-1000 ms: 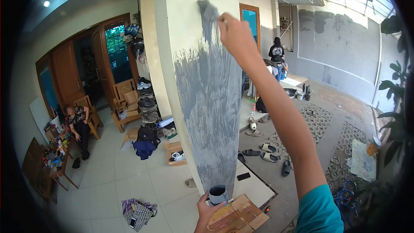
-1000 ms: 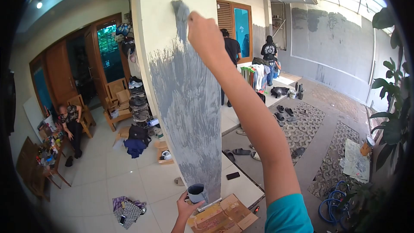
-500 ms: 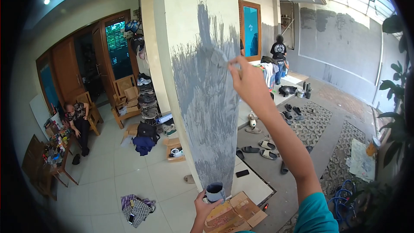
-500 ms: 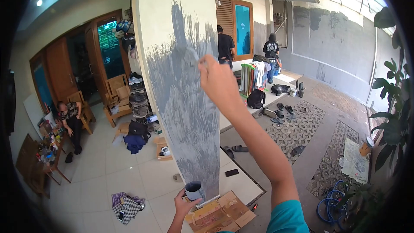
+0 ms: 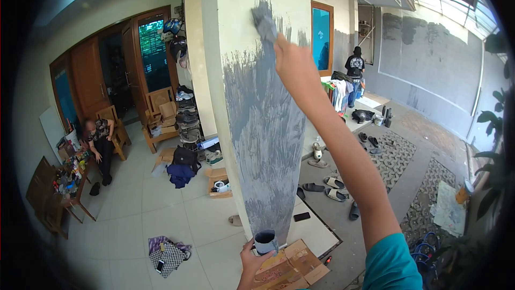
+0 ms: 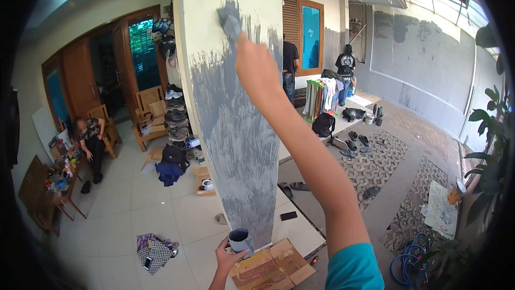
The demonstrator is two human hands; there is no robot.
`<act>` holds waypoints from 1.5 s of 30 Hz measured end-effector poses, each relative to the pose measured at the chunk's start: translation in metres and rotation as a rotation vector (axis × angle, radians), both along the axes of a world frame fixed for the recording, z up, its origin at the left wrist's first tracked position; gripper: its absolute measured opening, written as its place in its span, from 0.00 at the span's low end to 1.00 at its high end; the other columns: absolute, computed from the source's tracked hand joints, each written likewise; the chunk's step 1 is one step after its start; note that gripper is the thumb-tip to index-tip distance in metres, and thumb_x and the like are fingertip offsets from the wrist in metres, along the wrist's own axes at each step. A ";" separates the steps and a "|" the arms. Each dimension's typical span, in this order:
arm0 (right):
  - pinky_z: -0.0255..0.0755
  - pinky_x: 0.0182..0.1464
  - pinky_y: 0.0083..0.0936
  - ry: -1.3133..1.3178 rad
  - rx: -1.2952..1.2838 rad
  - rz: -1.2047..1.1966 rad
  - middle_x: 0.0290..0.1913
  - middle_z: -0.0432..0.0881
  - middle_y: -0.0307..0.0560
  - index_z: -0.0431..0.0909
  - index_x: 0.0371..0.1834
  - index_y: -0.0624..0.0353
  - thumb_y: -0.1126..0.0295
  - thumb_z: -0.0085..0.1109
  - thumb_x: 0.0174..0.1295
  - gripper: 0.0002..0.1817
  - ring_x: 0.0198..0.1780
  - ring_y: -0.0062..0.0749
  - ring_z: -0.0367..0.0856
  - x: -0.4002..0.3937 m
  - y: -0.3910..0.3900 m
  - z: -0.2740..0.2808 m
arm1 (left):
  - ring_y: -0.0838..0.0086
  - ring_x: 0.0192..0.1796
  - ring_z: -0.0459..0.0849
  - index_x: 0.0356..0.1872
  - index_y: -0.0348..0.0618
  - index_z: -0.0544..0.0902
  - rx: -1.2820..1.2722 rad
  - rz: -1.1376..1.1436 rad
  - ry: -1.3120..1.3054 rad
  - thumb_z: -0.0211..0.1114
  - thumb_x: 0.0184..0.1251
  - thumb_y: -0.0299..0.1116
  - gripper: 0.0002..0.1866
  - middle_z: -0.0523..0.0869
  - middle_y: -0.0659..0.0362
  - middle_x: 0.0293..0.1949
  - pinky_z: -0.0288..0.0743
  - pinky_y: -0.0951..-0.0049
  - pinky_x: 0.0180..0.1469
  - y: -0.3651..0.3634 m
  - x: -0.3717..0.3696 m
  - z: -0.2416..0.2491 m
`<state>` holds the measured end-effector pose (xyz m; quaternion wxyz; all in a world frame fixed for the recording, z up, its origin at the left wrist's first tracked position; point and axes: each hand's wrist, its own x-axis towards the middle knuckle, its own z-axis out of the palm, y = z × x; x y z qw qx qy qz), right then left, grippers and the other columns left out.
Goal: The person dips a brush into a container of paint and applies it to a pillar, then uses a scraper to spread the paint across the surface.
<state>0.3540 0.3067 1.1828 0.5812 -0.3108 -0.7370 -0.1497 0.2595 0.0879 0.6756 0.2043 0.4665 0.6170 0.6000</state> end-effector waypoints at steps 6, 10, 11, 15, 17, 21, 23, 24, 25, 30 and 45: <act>0.75 0.38 0.51 -0.134 -0.212 0.033 0.28 0.80 0.69 0.80 0.49 0.67 0.67 0.50 0.70 0.14 0.34 0.64 0.82 0.025 -0.023 -0.065 | 0.67 0.46 0.87 0.54 0.29 0.81 -0.020 -0.064 0.002 0.87 0.32 0.44 0.44 0.87 0.49 0.45 0.81 0.69 0.50 0.005 0.005 0.007; 0.76 0.40 0.48 -0.152 -0.278 -0.049 0.30 0.83 0.65 0.80 0.46 0.65 0.67 0.49 0.70 0.13 0.36 0.60 0.84 0.042 -0.036 -0.062 | 0.66 0.47 0.87 0.54 0.28 0.80 0.037 -0.108 0.050 0.88 0.32 0.46 0.46 0.87 0.48 0.47 0.81 0.68 0.50 0.006 0.006 0.012; 0.76 0.40 0.48 -0.154 -0.270 -0.050 0.30 0.83 0.65 0.80 0.46 0.65 0.67 0.49 0.70 0.13 0.36 0.60 0.84 0.046 -0.038 -0.054 | 0.66 0.47 0.87 0.54 0.28 0.80 0.045 -0.107 0.047 0.88 0.32 0.46 0.46 0.87 0.48 0.47 0.81 0.68 0.50 0.006 0.005 0.012; 0.75 0.46 0.49 0.051 -0.020 0.032 0.34 0.84 0.63 0.81 0.43 0.61 0.65 0.51 0.68 0.12 0.41 0.61 0.83 0.043 -0.034 0.001 | 0.64 0.47 0.86 0.56 0.25 0.78 0.013 -0.119 0.025 0.88 0.32 0.47 0.48 0.85 0.46 0.48 0.81 0.67 0.51 -0.004 -0.004 0.002; 0.75 0.46 0.50 0.130 -0.008 0.044 0.36 0.84 0.65 0.82 0.46 0.61 0.64 0.51 0.68 0.14 0.42 0.63 0.82 0.032 -0.029 0.032 | 0.64 0.47 0.86 0.56 0.24 0.78 0.009 -0.112 0.028 0.87 0.33 0.48 0.49 0.85 0.45 0.48 0.81 0.67 0.51 -0.010 -0.012 -0.004; 0.75 0.48 0.50 0.094 0.017 -0.090 0.38 0.84 0.66 0.81 0.49 0.62 0.63 0.51 0.68 0.16 0.44 0.65 0.81 0.005 -0.014 0.060 | 0.64 0.49 0.86 0.57 0.25 0.77 -0.015 -0.118 -0.013 0.87 0.33 0.48 0.49 0.84 0.45 0.49 0.80 0.66 0.53 -0.027 -0.027 0.003; 0.76 0.50 0.43 0.071 -0.064 -0.091 0.41 0.84 0.69 0.80 0.55 0.65 0.60 0.52 0.69 0.21 0.47 0.63 0.83 -0.009 -0.002 0.049 | 0.64 0.50 0.86 0.57 0.26 0.78 -0.020 -0.118 -0.045 0.87 0.33 0.48 0.49 0.84 0.45 0.50 0.80 0.66 0.53 -0.036 -0.035 0.006; 0.75 0.52 0.43 0.073 -0.022 -0.084 0.42 0.84 0.69 0.79 0.57 0.65 0.59 0.53 0.69 0.22 0.48 0.62 0.83 -0.012 0.000 0.042 | 0.64 0.50 0.85 0.57 0.26 0.78 -0.022 -0.119 -0.030 0.87 0.33 0.47 0.49 0.84 0.45 0.50 0.80 0.66 0.54 -0.039 -0.040 0.004; 0.75 0.52 0.43 0.066 -0.028 -0.085 0.42 0.84 0.69 0.79 0.57 0.65 0.59 0.53 0.69 0.22 0.48 0.62 0.83 -0.014 0.002 0.033 | 0.64 0.50 0.85 0.57 0.26 0.78 -0.021 -0.121 -0.014 0.87 0.34 0.47 0.48 0.84 0.45 0.50 0.80 0.66 0.54 -0.041 -0.043 0.002; 0.76 0.53 0.44 -0.046 -0.225 -0.080 0.43 0.84 0.70 0.80 0.56 0.64 0.57 0.54 0.69 0.22 0.49 0.62 0.83 -0.005 -0.020 -0.023 | 0.63 0.51 0.85 0.58 0.27 0.77 -0.063 -0.226 -0.027 0.87 0.34 0.46 0.48 0.84 0.45 0.50 0.79 0.66 0.54 -0.052 -0.054 0.000; 0.75 0.42 0.47 0.129 -0.031 -0.083 0.33 0.82 0.69 0.83 0.44 0.65 0.59 0.53 0.69 0.18 0.39 0.66 0.81 -0.018 -0.026 0.016 | 0.67 0.49 0.86 0.57 0.33 0.80 -0.040 -0.250 -0.043 0.87 0.34 0.43 0.44 0.86 0.50 0.48 0.80 0.67 0.52 -0.058 -0.076 0.013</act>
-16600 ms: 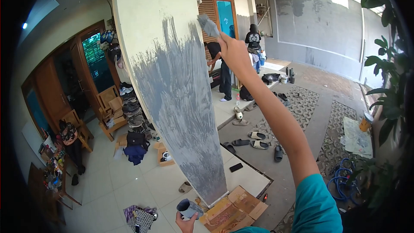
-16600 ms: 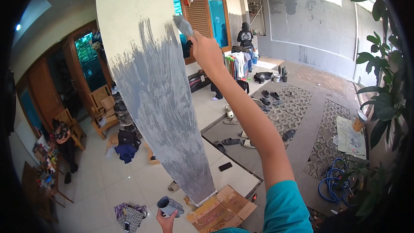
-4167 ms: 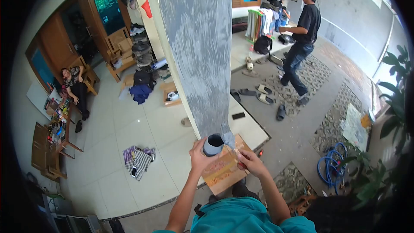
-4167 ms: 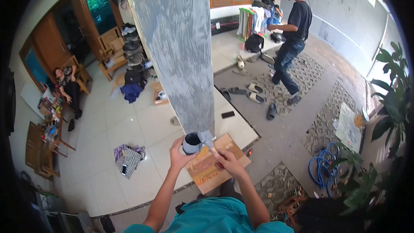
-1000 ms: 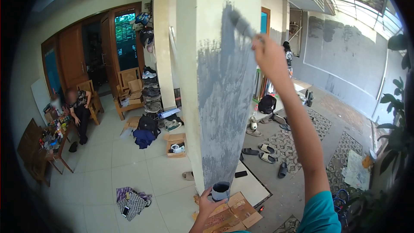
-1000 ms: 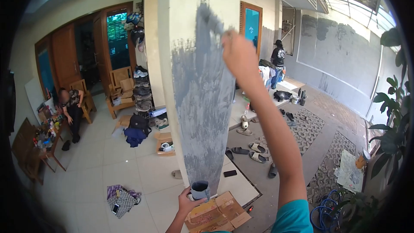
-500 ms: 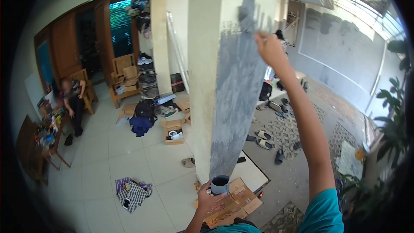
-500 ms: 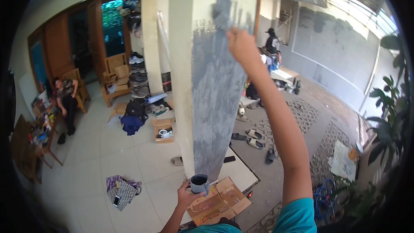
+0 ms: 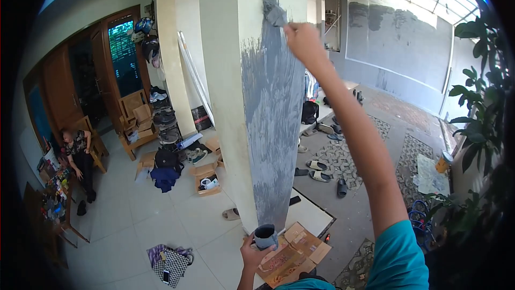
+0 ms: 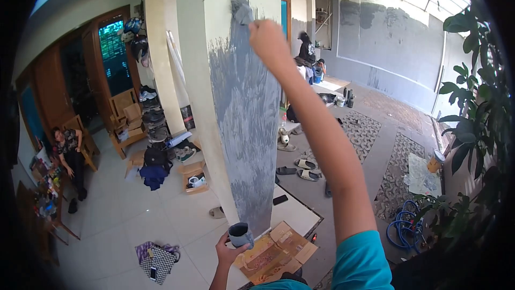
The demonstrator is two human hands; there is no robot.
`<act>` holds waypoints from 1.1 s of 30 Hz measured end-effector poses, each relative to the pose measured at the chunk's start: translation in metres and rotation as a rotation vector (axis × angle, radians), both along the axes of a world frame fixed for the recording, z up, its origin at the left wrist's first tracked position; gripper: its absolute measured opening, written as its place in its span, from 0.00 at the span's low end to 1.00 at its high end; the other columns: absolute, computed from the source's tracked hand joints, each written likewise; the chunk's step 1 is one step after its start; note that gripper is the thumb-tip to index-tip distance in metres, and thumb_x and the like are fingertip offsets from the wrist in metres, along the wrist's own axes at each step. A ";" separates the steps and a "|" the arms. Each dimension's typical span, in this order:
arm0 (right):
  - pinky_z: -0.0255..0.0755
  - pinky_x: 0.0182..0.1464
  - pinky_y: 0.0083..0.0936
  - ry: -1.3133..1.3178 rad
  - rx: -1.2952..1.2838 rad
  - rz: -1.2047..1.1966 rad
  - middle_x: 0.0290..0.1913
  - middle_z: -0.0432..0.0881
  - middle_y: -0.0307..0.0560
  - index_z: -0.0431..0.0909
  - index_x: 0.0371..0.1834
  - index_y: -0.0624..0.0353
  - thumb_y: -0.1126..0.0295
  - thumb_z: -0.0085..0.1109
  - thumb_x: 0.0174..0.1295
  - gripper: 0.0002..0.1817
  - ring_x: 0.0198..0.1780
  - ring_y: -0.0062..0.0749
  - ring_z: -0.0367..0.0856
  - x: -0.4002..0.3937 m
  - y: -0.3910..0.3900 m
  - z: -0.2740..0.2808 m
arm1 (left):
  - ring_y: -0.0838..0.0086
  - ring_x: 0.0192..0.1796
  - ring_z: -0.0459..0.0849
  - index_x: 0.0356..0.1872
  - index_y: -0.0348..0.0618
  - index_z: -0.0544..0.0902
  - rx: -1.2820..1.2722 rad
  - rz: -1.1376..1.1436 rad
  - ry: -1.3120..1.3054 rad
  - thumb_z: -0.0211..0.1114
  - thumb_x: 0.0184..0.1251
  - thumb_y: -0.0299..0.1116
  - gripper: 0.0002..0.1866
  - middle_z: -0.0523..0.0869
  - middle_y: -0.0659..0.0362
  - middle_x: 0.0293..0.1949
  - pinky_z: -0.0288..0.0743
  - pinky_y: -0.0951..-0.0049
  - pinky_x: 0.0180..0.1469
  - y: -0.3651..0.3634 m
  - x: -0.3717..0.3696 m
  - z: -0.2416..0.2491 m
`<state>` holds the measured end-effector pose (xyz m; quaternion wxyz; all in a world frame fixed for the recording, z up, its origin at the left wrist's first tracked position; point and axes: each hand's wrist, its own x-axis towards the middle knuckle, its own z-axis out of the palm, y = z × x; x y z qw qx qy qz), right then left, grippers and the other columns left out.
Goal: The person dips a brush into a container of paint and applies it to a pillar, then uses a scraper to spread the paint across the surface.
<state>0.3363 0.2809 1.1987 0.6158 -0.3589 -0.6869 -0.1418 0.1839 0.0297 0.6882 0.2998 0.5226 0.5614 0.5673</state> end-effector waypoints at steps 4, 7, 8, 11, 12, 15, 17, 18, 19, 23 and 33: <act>0.74 0.43 0.50 -0.061 -0.096 -0.036 0.33 0.81 0.71 0.79 0.50 0.67 0.62 0.52 0.70 0.18 0.40 0.69 0.80 -0.008 -0.001 -0.044 | 0.67 0.47 0.86 0.56 0.32 0.80 0.061 0.019 -0.005 0.87 0.34 0.43 0.44 0.86 0.50 0.46 0.81 0.69 0.49 0.007 0.000 -0.001; 0.74 0.43 0.51 -0.090 -0.206 0.043 0.33 0.80 0.73 0.78 0.52 0.68 0.63 0.52 0.70 0.18 0.40 0.70 0.80 0.000 -0.016 -0.083 | 0.66 0.46 0.86 0.56 0.31 0.80 0.063 0.006 0.011 0.87 0.34 0.43 0.44 0.86 0.49 0.45 0.81 0.68 0.48 0.012 0.005 -0.015; 0.74 0.43 0.51 -0.089 -0.211 0.040 0.33 0.80 0.73 0.78 0.52 0.68 0.63 0.52 0.70 0.18 0.40 0.70 0.80 0.003 -0.020 -0.096 | 0.66 0.46 0.86 0.56 0.31 0.80 0.057 0.003 0.011 0.87 0.34 0.43 0.44 0.86 0.49 0.45 0.81 0.68 0.48 0.013 0.008 -0.019; 0.74 0.40 0.48 -0.193 -0.287 0.059 0.31 0.80 0.73 0.78 0.52 0.68 0.63 0.52 0.70 0.18 0.38 0.68 0.80 0.015 -0.023 -0.126 | 0.66 0.45 0.86 0.56 0.30 0.80 0.030 -0.027 0.029 0.87 0.33 0.43 0.45 0.86 0.49 0.45 0.81 0.68 0.48 0.018 0.016 -0.026; 0.74 0.40 0.48 -0.186 -0.289 0.059 0.31 0.80 0.73 0.78 0.52 0.68 0.63 0.52 0.70 0.18 0.38 0.68 0.80 0.021 -0.028 -0.123 | 0.66 0.45 0.86 0.56 0.29 0.80 0.052 -0.025 0.045 0.88 0.33 0.44 0.45 0.86 0.49 0.45 0.81 0.68 0.48 0.019 0.019 -0.031; 0.74 0.39 0.47 -0.160 -0.358 0.022 0.31 0.80 0.72 0.79 0.51 0.67 0.63 0.53 0.70 0.17 0.37 0.65 0.81 0.029 -0.045 -0.096 | 0.65 0.46 0.86 0.56 0.29 0.79 0.070 -0.034 0.037 0.88 0.33 0.44 0.46 0.85 0.48 0.45 0.81 0.68 0.48 0.016 0.019 -0.026; 0.74 0.39 0.47 -0.041 -0.119 0.025 0.31 0.79 0.71 0.81 0.50 0.66 0.64 0.53 0.70 0.16 0.37 0.64 0.81 0.029 -0.040 -0.075 | 0.66 0.46 0.86 0.56 0.29 0.80 0.037 -0.048 0.031 0.88 0.33 0.44 0.45 0.86 0.49 0.45 0.81 0.68 0.49 0.012 0.018 -0.023; 0.74 0.39 0.47 -0.036 -0.119 0.029 0.31 0.79 0.71 0.81 0.50 0.66 0.64 0.53 0.70 0.16 0.37 0.64 0.81 0.027 -0.039 -0.063 | 0.66 0.46 0.86 0.56 0.29 0.80 0.036 -0.044 0.036 0.88 0.33 0.44 0.45 0.86 0.49 0.45 0.81 0.68 0.49 0.008 0.017 -0.018; 0.74 0.39 0.47 -0.032 -0.085 0.021 0.31 0.80 0.70 0.81 0.48 0.66 0.64 0.52 0.70 0.16 0.37 0.64 0.81 0.021 -0.038 -0.049 | 0.67 0.47 0.86 0.56 0.30 0.80 0.023 -0.040 0.024 0.87 0.34 0.44 0.45 0.87 0.50 0.46 0.81 0.68 0.49 0.004 0.017 -0.010; 0.73 0.42 0.52 -0.048 -0.116 0.026 0.30 0.80 0.70 0.79 0.47 0.65 0.65 0.50 0.71 0.14 0.38 0.67 0.80 -0.010 -0.023 -0.056 | 0.69 0.48 0.86 0.56 0.33 0.80 -0.013 -0.028 0.011 0.87 0.34 0.43 0.44 0.88 0.51 0.46 0.80 0.68 0.50 0.001 0.016 -0.002; 0.75 0.40 0.48 -0.188 -0.307 0.068 0.31 0.81 0.69 0.80 0.51 0.67 0.67 0.51 0.70 0.16 0.36 0.65 0.82 0.021 -0.049 -0.115 | 0.67 0.48 0.87 0.58 0.33 0.80 -0.009 -0.042 0.064 0.87 0.35 0.45 0.45 0.86 0.51 0.49 0.81 0.67 0.50 -0.001 0.020 -0.019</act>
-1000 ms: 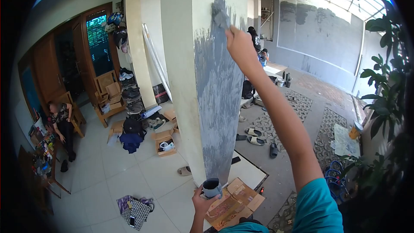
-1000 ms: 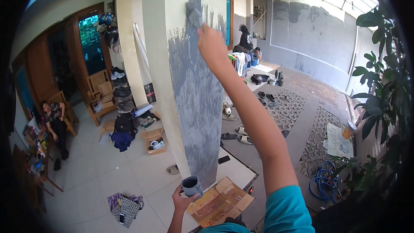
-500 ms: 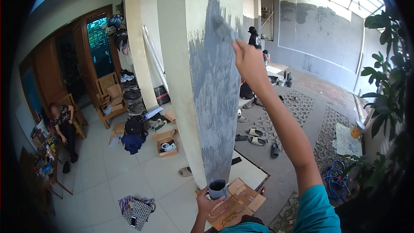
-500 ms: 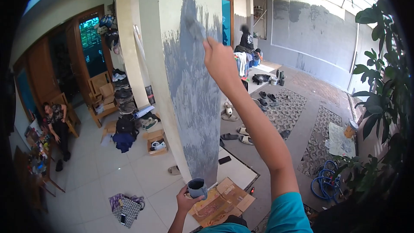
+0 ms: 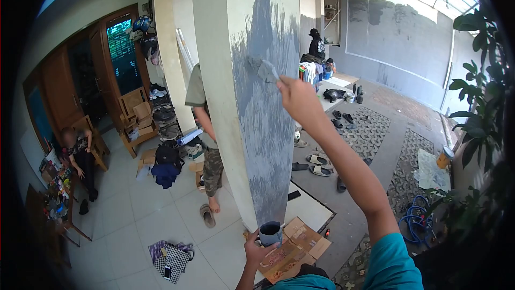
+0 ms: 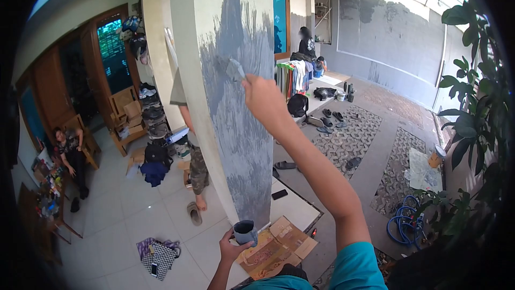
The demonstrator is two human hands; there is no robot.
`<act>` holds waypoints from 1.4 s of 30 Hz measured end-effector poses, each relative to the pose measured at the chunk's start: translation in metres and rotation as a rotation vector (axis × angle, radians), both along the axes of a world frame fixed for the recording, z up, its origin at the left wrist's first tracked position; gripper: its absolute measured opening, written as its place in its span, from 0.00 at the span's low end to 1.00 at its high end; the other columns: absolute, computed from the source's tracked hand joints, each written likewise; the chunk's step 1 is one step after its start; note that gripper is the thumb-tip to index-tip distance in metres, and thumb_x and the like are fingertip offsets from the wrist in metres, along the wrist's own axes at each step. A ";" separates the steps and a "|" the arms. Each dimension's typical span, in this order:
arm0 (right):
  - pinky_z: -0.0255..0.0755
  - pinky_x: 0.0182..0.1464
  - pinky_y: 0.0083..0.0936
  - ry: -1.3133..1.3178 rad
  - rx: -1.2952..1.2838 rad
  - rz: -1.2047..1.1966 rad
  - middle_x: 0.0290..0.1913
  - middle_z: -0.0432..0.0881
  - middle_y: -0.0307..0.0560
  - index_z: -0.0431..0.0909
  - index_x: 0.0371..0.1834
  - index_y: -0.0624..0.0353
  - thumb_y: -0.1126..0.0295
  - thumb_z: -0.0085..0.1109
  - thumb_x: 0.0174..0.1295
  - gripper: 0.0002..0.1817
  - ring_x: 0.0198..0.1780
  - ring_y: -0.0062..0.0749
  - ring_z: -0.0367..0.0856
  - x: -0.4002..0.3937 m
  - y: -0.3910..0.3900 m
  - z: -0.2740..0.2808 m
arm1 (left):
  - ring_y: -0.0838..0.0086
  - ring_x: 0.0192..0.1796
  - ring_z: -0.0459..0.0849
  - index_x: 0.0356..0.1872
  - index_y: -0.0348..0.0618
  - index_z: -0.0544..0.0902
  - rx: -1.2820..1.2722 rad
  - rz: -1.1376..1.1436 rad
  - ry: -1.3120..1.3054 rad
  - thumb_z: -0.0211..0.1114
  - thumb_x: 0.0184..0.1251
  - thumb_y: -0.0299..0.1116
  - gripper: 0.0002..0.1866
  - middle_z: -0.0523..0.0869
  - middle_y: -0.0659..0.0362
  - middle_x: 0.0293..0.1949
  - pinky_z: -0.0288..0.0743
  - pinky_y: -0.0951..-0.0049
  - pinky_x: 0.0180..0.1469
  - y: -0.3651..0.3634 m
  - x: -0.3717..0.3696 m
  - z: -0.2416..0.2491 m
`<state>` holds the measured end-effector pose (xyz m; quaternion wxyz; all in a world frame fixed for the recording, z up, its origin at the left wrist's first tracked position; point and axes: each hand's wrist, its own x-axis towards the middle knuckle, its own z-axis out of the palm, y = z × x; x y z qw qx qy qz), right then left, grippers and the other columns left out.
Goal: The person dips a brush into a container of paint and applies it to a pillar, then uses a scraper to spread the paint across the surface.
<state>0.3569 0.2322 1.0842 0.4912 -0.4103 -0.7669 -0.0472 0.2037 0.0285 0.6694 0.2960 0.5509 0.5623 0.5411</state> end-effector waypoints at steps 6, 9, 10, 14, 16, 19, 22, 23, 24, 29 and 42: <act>0.75 0.40 0.47 0.136 0.247 -0.060 0.30 0.81 0.69 0.80 0.46 0.68 0.65 0.49 0.71 0.16 0.37 0.64 0.81 0.000 -0.002 0.078 | 0.67 0.46 0.87 0.57 0.33 0.80 -0.004 0.006 0.003 0.87 0.35 0.45 0.44 0.87 0.51 0.45 0.81 0.67 0.50 -0.004 0.003 0.010; 0.74 0.41 0.50 0.157 0.337 -0.070 0.32 0.81 0.68 0.80 0.45 0.68 0.66 0.48 0.70 0.15 0.38 0.65 0.81 -0.007 0.035 0.117 | 0.67 0.46 0.87 0.56 0.34 0.81 -0.004 0.049 0.024 0.87 0.35 0.44 0.43 0.88 0.51 0.45 0.81 0.68 0.50 -0.004 0.006 0.017; 0.74 0.43 0.52 0.179 0.403 -0.056 0.33 0.82 0.68 0.79 0.45 0.67 0.67 0.48 0.70 0.14 0.39 0.66 0.81 -0.011 0.045 0.124 | 0.68 0.46 0.87 0.55 0.34 0.81 -0.007 0.070 0.026 0.87 0.34 0.44 0.42 0.88 0.51 0.45 0.81 0.68 0.51 -0.003 0.006 0.017; 0.76 0.43 0.54 0.087 0.318 -0.058 0.32 0.82 0.70 0.77 0.51 0.66 0.69 0.47 0.70 0.15 0.39 0.67 0.82 -0.029 0.067 0.124 | 0.69 0.46 0.87 0.54 0.34 0.82 -0.031 0.134 0.025 0.87 0.34 0.43 0.41 0.88 0.50 0.45 0.80 0.69 0.52 0.006 0.020 0.026; 0.77 0.41 0.55 0.133 0.199 0.010 0.30 0.81 0.72 0.74 0.57 0.66 0.69 0.47 0.71 0.17 0.38 0.68 0.82 -0.032 0.053 0.097 | 0.69 0.46 0.87 0.55 0.33 0.82 -0.015 0.143 0.006 0.87 0.34 0.43 0.42 0.88 0.51 0.45 0.80 0.69 0.52 0.015 0.032 0.019; 0.77 0.37 0.55 0.063 0.137 0.079 0.28 0.80 0.74 0.73 0.59 0.67 0.69 0.47 0.71 0.18 0.35 0.69 0.82 -0.023 0.044 0.058 | 0.69 0.47 0.87 0.56 0.32 0.81 -0.009 0.147 0.008 0.87 0.34 0.43 0.43 0.87 0.51 0.46 0.80 0.69 0.52 0.032 0.055 0.014; 0.76 0.37 0.56 -0.056 0.094 0.103 0.28 0.80 0.73 0.72 0.60 0.66 0.68 0.48 0.71 0.18 0.33 0.70 0.81 -0.008 0.038 0.021 | 0.67 0.47 0.87 0.57 0.31 0.80 -0.021 0.155 0.061 0.87 0.34 0.43 0.44 0.86 0.49 0.47 0.80 0.68 0.52 0.048 0.078 0.004; 0.76 0.37 0.56 -0.049 0.088 0.113 0.28 0.80 0.73 0.72 0.60 0.66 0.68 0.48 0.71 0.18 0.33 0.70 0.81 0.000 0.036 0.014 | 0.67 0.48 0.87 0.57 0.30 0.79 -0.016 0.159 0.090 0.87 0.34 0.43 0.45 0.86 0.48 0.48 0.80 0.68 0.52 0.052 0.086 0.001; 0.76 0.37 0.56 -0.057 0.019 0.174 0.28 0.81 0.72 0.73 0.58 0.66 0.68 0.48 0.71 0.17 0.33 0.69 0.81 0.010 0.032 0.011 | 0.67 0.48 0.87 0.57 0.30 0.79 -0.022 0.170 0.098 0.87 0.34 0.43 0.45 0.86 0.48 0.48 0.80 0.68 0.52 0.053 0.095 0.005; 0.76 0.38 0.54 -0.032 -0.058 0.325 0.29 0.82 0.69 0.76 0.51 0.67 0.68 0.50 0.70 0.14 0.35 0.66 0.83 0.050 0.050 0.007 | 0.65 0.49 0.86 0.57 0.29 0.79 0.000 0.179 0.093 0.86 0.36 0.43 0.44 0.85 0.47 0.49 0.80 0.67 0.52 0.059 0.130 0.014; 0.74 0.41 0.51 0.225 -0.234 0.727 0.28 0.81 0.70 0.74 0.56 0.69 0.72 0.52 0.68 0.16 0.34 0.67 0.81 0.056 0.044 -0.012 | 0.69 0.50 0.85 0.51 0.33 0.82 -0.016 0.321 0.009 0.86 0.36 0.36 0.36 0.87 0.51 0.46 0.77 0.67 0.55 0.034 0.179 0.017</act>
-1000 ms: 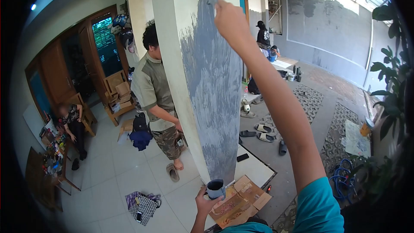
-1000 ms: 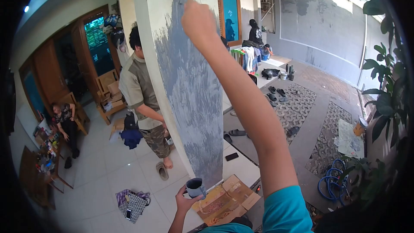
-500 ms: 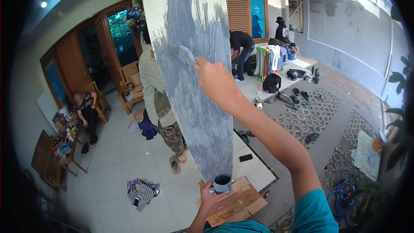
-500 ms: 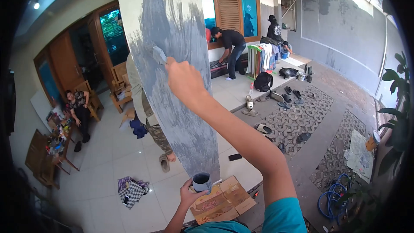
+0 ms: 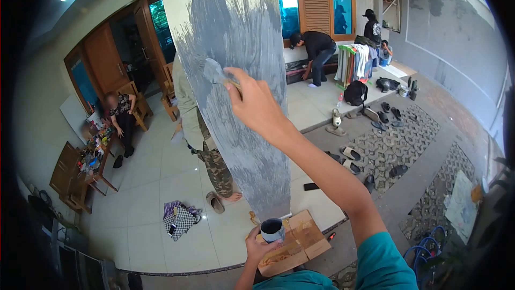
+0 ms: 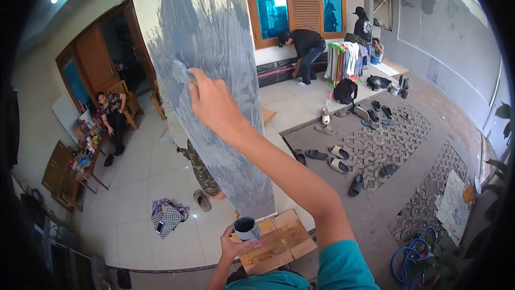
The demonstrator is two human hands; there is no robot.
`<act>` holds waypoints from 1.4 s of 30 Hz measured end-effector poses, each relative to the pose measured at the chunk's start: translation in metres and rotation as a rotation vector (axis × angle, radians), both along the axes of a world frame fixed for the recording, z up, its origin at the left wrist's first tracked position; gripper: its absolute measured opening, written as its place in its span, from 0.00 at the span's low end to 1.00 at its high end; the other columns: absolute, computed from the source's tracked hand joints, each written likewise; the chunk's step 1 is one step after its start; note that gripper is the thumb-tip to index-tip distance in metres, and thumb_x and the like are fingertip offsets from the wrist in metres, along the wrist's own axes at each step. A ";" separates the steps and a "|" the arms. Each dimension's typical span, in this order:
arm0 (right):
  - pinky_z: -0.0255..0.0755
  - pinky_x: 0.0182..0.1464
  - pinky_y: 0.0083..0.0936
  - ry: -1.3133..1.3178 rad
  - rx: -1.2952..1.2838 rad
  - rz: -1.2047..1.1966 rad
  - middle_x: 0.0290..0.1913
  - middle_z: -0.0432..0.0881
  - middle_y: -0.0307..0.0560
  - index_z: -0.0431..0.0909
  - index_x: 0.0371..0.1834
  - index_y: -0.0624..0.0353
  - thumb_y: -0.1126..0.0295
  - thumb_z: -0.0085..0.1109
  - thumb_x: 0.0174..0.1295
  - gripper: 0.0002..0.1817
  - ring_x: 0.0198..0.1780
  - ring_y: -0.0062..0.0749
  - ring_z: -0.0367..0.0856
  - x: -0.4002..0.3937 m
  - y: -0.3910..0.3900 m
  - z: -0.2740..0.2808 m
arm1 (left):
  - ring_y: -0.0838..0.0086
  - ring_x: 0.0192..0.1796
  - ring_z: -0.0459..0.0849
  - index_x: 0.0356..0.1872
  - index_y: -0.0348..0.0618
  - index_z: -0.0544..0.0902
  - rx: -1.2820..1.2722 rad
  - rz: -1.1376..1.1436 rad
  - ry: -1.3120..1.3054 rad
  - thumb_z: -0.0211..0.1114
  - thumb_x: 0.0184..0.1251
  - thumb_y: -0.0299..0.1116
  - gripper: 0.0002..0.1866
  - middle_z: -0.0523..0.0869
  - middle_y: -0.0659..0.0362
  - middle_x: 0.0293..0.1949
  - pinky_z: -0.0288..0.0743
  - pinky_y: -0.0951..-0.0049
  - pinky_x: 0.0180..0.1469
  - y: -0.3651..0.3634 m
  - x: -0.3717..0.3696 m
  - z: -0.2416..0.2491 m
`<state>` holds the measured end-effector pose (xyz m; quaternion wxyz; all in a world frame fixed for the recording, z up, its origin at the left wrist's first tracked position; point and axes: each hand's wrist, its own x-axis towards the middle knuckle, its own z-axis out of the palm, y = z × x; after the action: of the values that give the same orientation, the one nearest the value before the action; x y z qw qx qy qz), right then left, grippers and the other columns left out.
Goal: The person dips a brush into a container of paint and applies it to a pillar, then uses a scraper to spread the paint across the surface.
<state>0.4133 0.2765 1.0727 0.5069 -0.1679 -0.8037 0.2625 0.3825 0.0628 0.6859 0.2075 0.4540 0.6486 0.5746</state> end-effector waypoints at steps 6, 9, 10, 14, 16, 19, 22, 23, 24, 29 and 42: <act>0.71 0.34 0.47 0.099 0.092 -0.040 0.25 0.80 0.67 0.76 0.53 0.70 0.72 0.52 0.68 0.15 0.28 0.59 0.80 -0.007 -0.020 0.013 | 0.69 0.49 0.85 0.49 0.33 0.83 0.008 -0.095 0.081 0.85 0.36 0.36 0.34 0.87 0.52 0.45 0.77 0.68 0.55 -0.005 -0.020 0.008; 0.68 0.28 0.42 0.134 0.122 -0.057 0.21 0.79 0.64 0.77 0.53 0.69 0.72 0.53 0.68 0.15 0.20 0.51 0.79 -0.008 -0.026 0.015 | 0.68 0.48 0.86 0.49 0.33 0.83 0.026 -0.103 0.086 0.85 0.36 0.36 0.35 0.87 0.52 0.46 0.77 0.68 0.55 -0.003 -0.031 0.012; 0.68 0.28 0.42 0.123 0.114 -0.061 0.21 0.79 0.64 0.77 0.53 0.70 0.72 0.53 0.68 0.15 0.20 0.50 0.79 -0.008 -0.029 0.014 | 0.68 0.48 0.86 0.50 0.34 0.83 0.022 -0.118 0.075 0.86 0.35 0.37 0.35 0.87 0.52 0.46 0.77 0.67 0.55 -0.003 -0.034 0.013; 0.68 0.28 0.42 0.135 0.128 -0.113 0.21 0.79 0.63 0.78 0.53 0.69 0.72 0.53 0.68 0.14 0.20 0.51 0.79 -0.003 -0.031 0.007 | 0.68 0.50 0.86 0.51 0.34 0.83 0.005 -0.163 0.086 0.87 0.35 0.39 0.38 0.87 0.51 0.47 0.77 0.67 0.56 -0.009 -0.043 0.002; 0.69 0.29 0.42 0.141 0.214 -0.209 0.20 0.79 0.63 0.79 0.52 0.68 0.72 0.54 0.67 0.14 0.21 0.53 0.79 0.000 -0.024 0.012 | 0.68 0.50 0.86 0.52 0.34 0.83 -0.013 -0.173 0.107 0.87 0.35 0.40 0.39 0.87 0.51 0.47 0.77 0.67 0.57 -0.014 -0.047 0.004; 0.74 0.45 0.52 0.079 0.180 -0.268 0.33 0.82 0.71 0.79 0.48 0.69 0.72 0.53 0.66 0.13 0.39 0.67 0.81 0.003 -0.024 0.034 | 0.72 0.46 0.85 0.48 0.37 0.84 0.048 -0.168 0.087 0.87 0.35 0.40 0.34 0.88 0.56 0.44 0.76 0.70 0.52 -0.017 -0.053 -0.005; 0.75 0.43 0.52 0.065 0.253 -0.349 0.32 0.82 0.72 0.79 0.46 0.69 0.72 0.53 0.66 0.11 0.39 0.67 0.82 -0.003 -0.023 0.061 | 0.71 0.47 0.85 0.50 0.37 0.84 0.036 -0.135 0.081 0.87 0.35 0.41 0.36 0.88 0.56 0.44 0.77 0.69 0.54 -0.023 -0.059 -0.004; 0.75 0.43 0.52 0.068 0.260 -0.343 0.32 0.82 0.72 0.79 0.46 0.69 0.72 0.53 0.66 0.11 0.39 0.67 0.82 -0.008 -0.022 0.071 | 0.71 0.47 0.85 0.50 0.37 0.84 0.044 -0.129 0.082 0.87 0.35 0.41 0.36 0.88 0.56 0.44 0.77 0.69 0.54 -0.024 -0.063 -0.003; 0.75 0.42 0.52 0.043 0.270 -0.375 0.32 0.82 0.71 0.79 0.44 0.69 0.73 0.53 0.66 0.10 0.38 0.68 0.82 -0.012 -0.022 0.082 | 0.69 0.51 0.85 0.53 0.35 0.82 0.017 -0.143 0.081 0.87 0.35 0.41 0.39 0.87 0.53 0.47 0.77 0.67 0.56 -0.026 -0.067 -0.005; 0.78 0.40 0.52 0.086 0.483 -0.492 0.33 0.82 0.71 0.78 0.41 0.69 0.77 0.54 0.62 0.08 0.37 0.68 0.83 -0.051 -0.005 0.120 | 0.67 0.53 0.85 0.56 0.34 0.81 0.012 -0.125 0.060 0.87 0.35 0.42 0.42 0.86 0.50 0.49 0.77 0.66 0.59 -0.030 -0.078 -0.009; 0.76 0.34 0.55 -0.167 0.266 -0.466 0.28 0.81 0.71 0.72 0.58 0.66 0.78 0.50 0.64 0.18 0.32 0.68 0.82 -0.059 -0.031 0.004 | 0.64 0.54 0.85 0.55 0.32 0.81 0.022 -0.067 0.058 0.86 0.35 0.44 0.43 0.86 0.46 0.51 0.76 0.66 0.59 -0.025 -0.071 -0.016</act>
<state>0.3544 0.2459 1.0764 0.5034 -0.3012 -0.8097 0.0162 0.3117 0.0378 0.6697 0.2028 0.4943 0.6324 0.5609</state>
